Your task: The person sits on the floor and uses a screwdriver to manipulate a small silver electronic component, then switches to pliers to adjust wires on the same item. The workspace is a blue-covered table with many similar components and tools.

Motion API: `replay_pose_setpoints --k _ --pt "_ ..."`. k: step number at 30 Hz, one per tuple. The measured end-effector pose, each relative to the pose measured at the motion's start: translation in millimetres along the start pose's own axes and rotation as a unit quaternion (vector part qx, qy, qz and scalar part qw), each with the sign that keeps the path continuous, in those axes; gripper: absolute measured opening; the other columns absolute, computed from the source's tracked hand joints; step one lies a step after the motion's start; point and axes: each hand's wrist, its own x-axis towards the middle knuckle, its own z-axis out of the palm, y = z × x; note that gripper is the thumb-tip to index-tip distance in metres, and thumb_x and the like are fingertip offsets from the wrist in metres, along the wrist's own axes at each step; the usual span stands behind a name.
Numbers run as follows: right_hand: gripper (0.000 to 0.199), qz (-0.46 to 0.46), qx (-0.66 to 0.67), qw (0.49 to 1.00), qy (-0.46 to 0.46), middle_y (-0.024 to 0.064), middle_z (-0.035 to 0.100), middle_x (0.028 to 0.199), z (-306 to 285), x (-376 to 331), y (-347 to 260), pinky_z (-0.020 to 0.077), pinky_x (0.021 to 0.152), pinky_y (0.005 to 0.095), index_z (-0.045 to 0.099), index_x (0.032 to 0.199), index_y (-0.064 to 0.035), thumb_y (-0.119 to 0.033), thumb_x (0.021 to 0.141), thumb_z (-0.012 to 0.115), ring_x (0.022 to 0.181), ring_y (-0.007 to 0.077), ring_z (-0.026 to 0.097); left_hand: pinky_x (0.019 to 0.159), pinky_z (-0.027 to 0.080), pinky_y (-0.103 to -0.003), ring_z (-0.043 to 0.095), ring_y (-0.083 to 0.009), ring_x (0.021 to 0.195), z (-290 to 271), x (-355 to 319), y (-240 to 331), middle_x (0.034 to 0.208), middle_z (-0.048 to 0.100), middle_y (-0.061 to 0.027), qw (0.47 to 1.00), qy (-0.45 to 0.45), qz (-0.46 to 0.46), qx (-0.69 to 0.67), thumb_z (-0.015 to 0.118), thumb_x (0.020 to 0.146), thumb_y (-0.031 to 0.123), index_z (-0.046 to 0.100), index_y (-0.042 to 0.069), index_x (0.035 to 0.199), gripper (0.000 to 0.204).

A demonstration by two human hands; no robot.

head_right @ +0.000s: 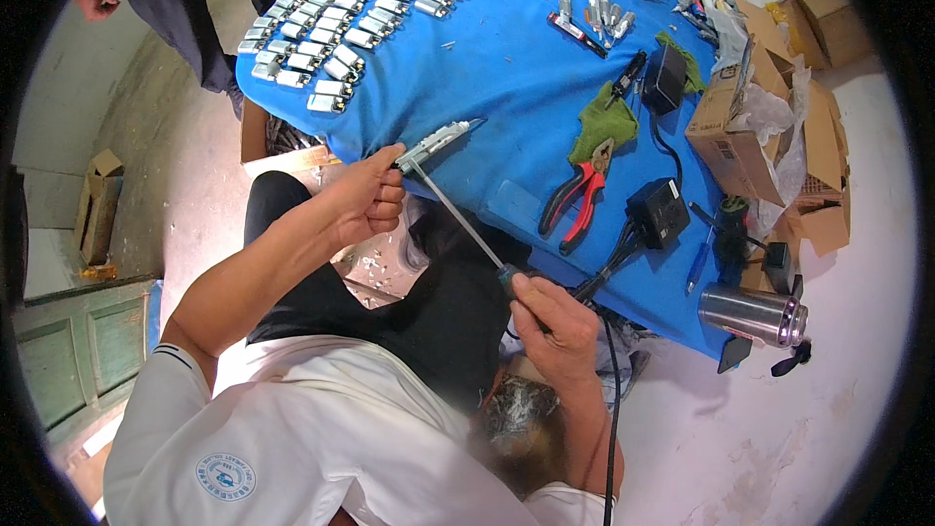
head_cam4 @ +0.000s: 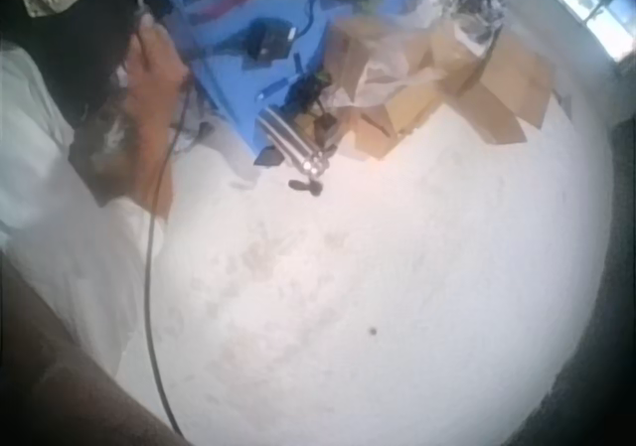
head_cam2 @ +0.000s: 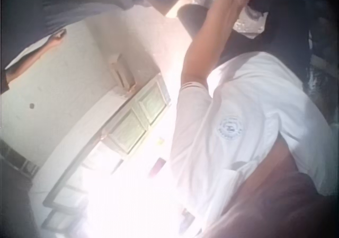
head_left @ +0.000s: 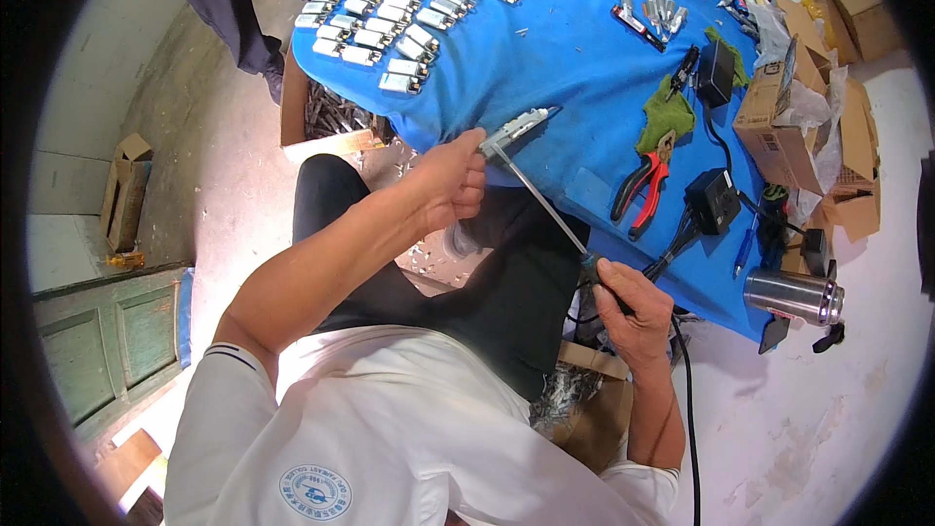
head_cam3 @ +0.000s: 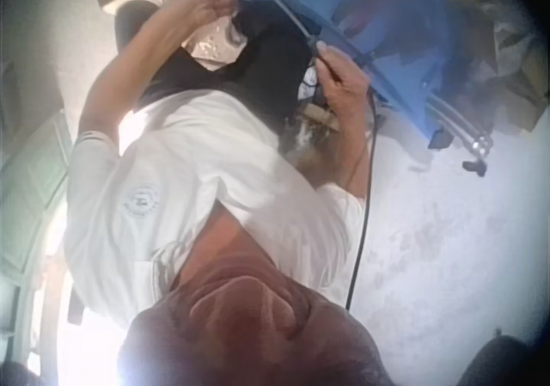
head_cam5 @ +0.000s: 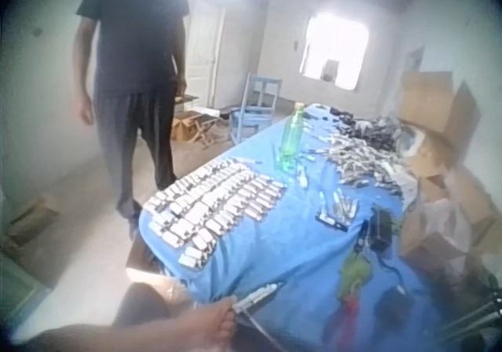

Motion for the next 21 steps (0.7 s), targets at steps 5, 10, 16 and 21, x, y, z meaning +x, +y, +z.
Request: replay_pose_setpoints --k 5,10,16,21 --pt "0.028 0.013 0.009 1.000 0.021 0.0160 0.068 0.094 0.7 -3.6 -0.6 0.0517 0.072 0.0272 0.067 0.102 0.0018 0.005 0.074 0.066 0.081 0.0223 0.067 0.039 0.012 -0.025 0.014 -0.0073 0.039 -3.0 2.4 -1.3 0.049 0.019 0.0073 1.000 -0.007 0.004 -0.003 0.047 0.094 0.044 0.027 0.020 0.059 0.047" --pt "0.028 0.024 0.003 0.999 0.031 0.0161 0.068 0.094 3.0 -3.3 1.3 0.0517 0.074 0.0279 0.067 0.102 0.0017 0.004 0.074 0.066 0.083 0.0235 0.067 0.039 0.012 -0.025 0.014 -0.0072 0.039 -4.4 2.8 -0.9 0.049 0.020 0.0071 1.000 -0.009 -0.008 -0.009 0.047 0.094 0.044 0.026 0.020 0.059 0.047" --pt "0.028 0.019 -0.002 0.999 0.034 0.0169 0.068 0.094 6.8 -5.1 4.7 0.0518 0.074 0.0284 0.067 0.103 0.0016 0.004 0.075 0.066 0.084 0.0239 0.068 0.039 0.012 -0.025 0.013 -0.0074 0.039 -4.4 1.6 -1.1 0.049 0.020 0.0069 1.000 -0.010 -0.009 -0.003 0.046 0.094 0.044 0.026 0.020 0.058 0.048" --pt "0.028 0.020 -0.003 0.999 0.035 0.0175 0.068 0.094 7.8 -5.8 5.5 0.0518 0.074 0.0288 0.067 0.103 0.0017 0.004 0.075 0.066 0.084 0.0244 0.068 0.040 0.013 -0.025 0.013 -0.0078 0.040 -4.0 2.1 -0.9 0.050 0.020 0.0067 1.000 -0.010 -0.008 0.001 0.046 0.095 0.045 0.024 0.020 0.058 0.049"
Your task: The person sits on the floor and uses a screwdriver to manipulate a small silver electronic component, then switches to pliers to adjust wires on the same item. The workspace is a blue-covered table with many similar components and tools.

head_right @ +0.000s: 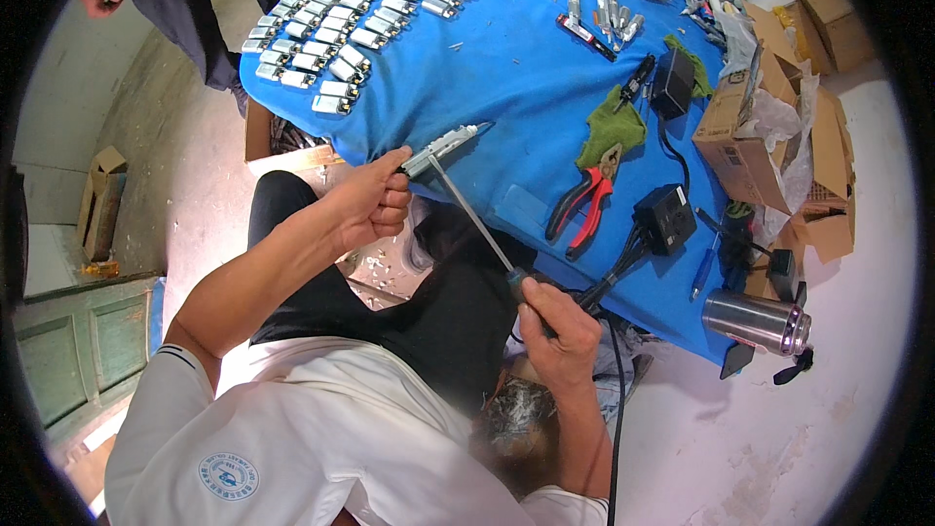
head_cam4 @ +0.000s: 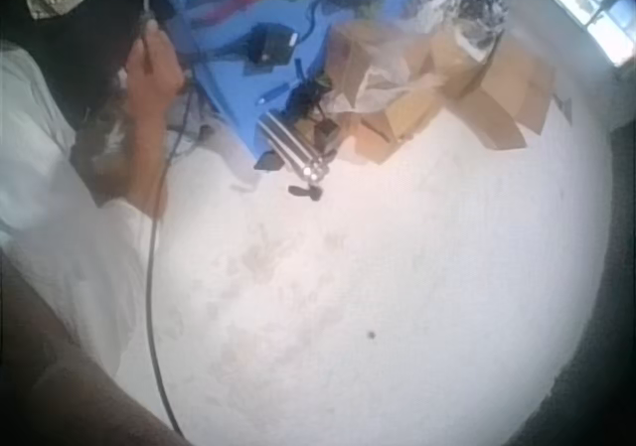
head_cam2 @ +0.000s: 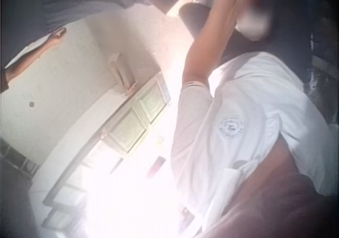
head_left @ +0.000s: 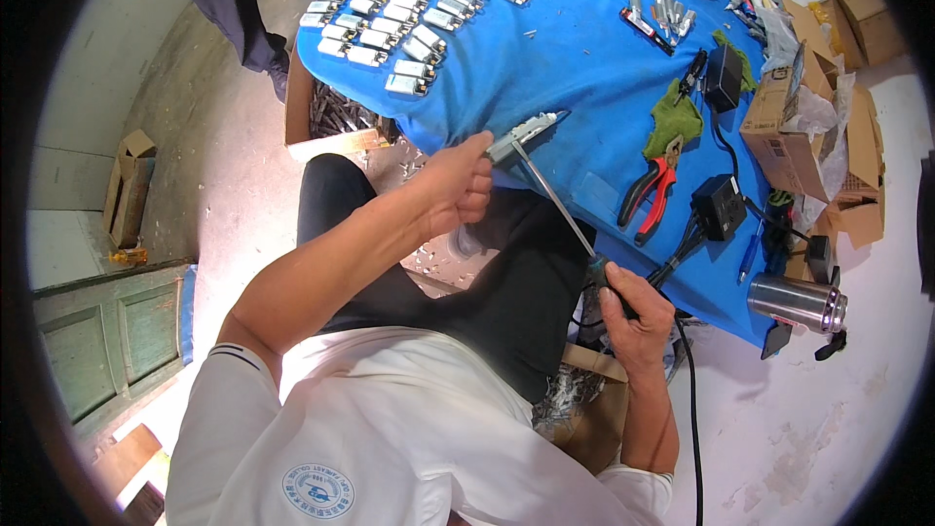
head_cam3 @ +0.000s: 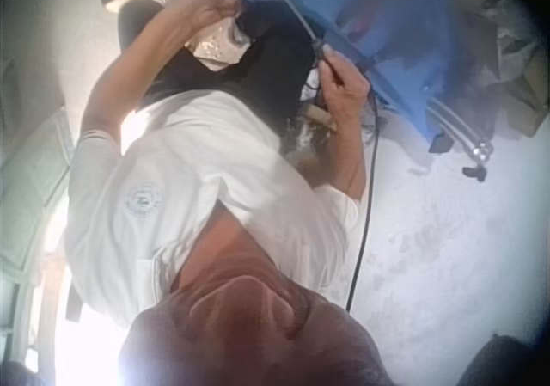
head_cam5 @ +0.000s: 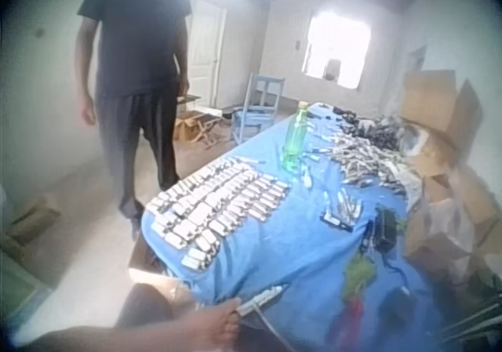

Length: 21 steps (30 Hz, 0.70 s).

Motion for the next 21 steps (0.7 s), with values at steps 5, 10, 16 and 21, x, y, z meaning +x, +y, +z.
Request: replay_pose_setpoints --k 5,10,16,21 --pt "0.029 0.003 0.004 1.000 -0.003 0.0169 0.068 0.096 0 -1 4 0.0508 0.076 0.0288 0.066 0.105 0.0019 0.004 0.076 0.065 0.085 0.0235 0.067 0.040 0.013 -0.025 0.014 -0.0080 0.041 0 -3 1 0.050 0.020 0.0065 1.000 -0.010 0.005 0.006 0.046 0.095 0.045 0.024 0.020 0.058 0.049" --pt "0.029 -0.007 0.012 1.000 -0.002 0.0169 0.067 0.095 2 -1 9 0.0515 0.073 0.0285 0.066 0.104 0.0018 0.004 0.075 0.066 0.083 0.0240 0.067 0.041 0.013 -0.026 0.013 -0.0081 0.041 3 -1 0 0.050 0.020 0.0064 1.000 0.013 0.000 0.006 0.045 0.095 0.044 0.024 0.020 0.058 0.049" --pt "0.029 0.019 0.042 0.999 -0.007 0.0159 0.068 0.096 4 -3 11 0.0510 0.076 0.0277 0.066 0.104 0.0025 0.003 0.075 0.066 0.084 0.0213 0.067 0.041 0.012 -0.026 0.013 -0.0079 0.040 1 -1 1 0.049 0.019 0.0068 1.000 0.000 0.004 0.011 0.045 0.094 0.045 0.024 0.021 0.057 0.049" --pt "0.028 0.054 0.076 0.995 -0.025 0.0151 0.069 0.094 -3 3 16 0.0504 0.078 0.0274 0.066 0.104 0.0028 0.002 0.076 0.066 0.086 0.0194 0.067 0.041 0.012 -0.026 0.014 -0.0078 0.040 0 -1 0 0.049 0.020 0.0069 1.000 0.000 0.005 0.013 0.045 0.094 0.045 0.024 0.020 0.057 0.049"
